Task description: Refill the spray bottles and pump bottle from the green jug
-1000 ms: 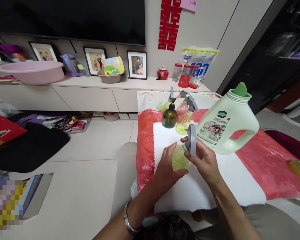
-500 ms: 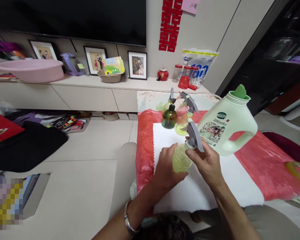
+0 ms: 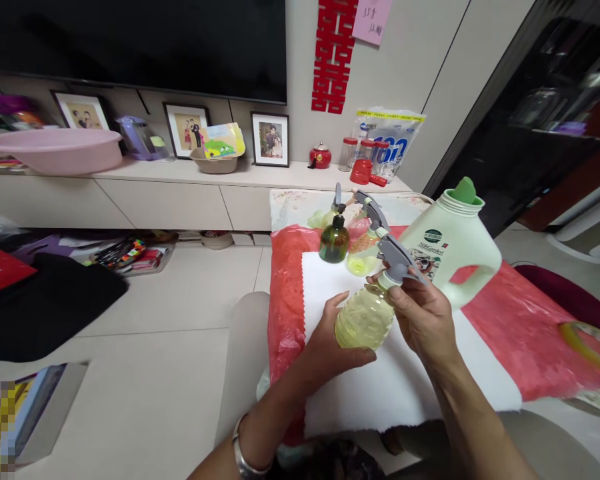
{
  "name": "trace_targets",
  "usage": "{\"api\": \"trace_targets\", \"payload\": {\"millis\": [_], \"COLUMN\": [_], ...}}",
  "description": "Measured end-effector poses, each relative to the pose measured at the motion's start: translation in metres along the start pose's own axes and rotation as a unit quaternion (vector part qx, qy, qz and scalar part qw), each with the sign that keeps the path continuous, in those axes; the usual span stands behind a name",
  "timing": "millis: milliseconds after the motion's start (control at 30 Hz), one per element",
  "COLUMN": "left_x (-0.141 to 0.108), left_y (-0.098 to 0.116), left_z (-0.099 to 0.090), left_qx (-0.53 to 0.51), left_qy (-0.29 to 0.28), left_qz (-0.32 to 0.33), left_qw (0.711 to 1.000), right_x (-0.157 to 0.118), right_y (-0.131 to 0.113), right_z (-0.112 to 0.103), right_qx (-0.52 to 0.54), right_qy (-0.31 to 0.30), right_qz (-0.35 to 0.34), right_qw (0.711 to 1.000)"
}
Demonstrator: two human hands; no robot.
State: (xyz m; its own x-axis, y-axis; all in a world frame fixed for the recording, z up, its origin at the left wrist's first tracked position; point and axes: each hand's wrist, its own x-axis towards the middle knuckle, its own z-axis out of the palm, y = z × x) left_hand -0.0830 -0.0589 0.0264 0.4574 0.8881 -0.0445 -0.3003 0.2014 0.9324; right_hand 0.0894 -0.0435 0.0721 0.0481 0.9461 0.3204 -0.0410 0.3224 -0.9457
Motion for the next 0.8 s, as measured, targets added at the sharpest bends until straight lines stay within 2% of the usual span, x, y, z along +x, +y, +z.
{"api": "trace_targets", "payload": {"millis": [100, 200, 300, 467, 700, 800], "left_x": [-0.002, -0.003, -0.003, 0.006, 0.016, 0.015], "left_y": [0.006, 0.009, 0.008, 0.002, -0.003, -0.004], "left_z": [-0.003, 0.002, 0.01, 0.02, 0.035, 0.04], "left_qx": [-0.097, -0.133, -0.143, -0.121, 0.018, 0.088], "left_qy": [-0.078, -0.084, -0.037, 0.029, 0.17, 0.183], "left_qz": [-0.058, -0.076, -0.039, 0.041, 0.165, 0.184], "left_qw": [0.991, 0.985, 0.988, 0.991, 0.971, 0.962], "right_x": [0.005, 0.006, 0.004, -0.004, -0.019, -0.025], "right_y": [-0.01, -0.017, -0.018, -0.014, -0.014, -0.015], "right_z": [-0.001, 0.0, 0.003, 0.012, 0.021, 0.025], "right_qx": [0.051, 0.102, 0.099, 0.004, -0.082, -0.079], "right_qy": [0.007, -0.009, -0.034, -0.07, -0.035, -0.032], "right_qz": [0.0, 0.004, 0.011, 0.012, 0.017, 0.035], "right_qw": [0.999, 0.995, 0.994, 0.997, 0.996, 0.996]}}
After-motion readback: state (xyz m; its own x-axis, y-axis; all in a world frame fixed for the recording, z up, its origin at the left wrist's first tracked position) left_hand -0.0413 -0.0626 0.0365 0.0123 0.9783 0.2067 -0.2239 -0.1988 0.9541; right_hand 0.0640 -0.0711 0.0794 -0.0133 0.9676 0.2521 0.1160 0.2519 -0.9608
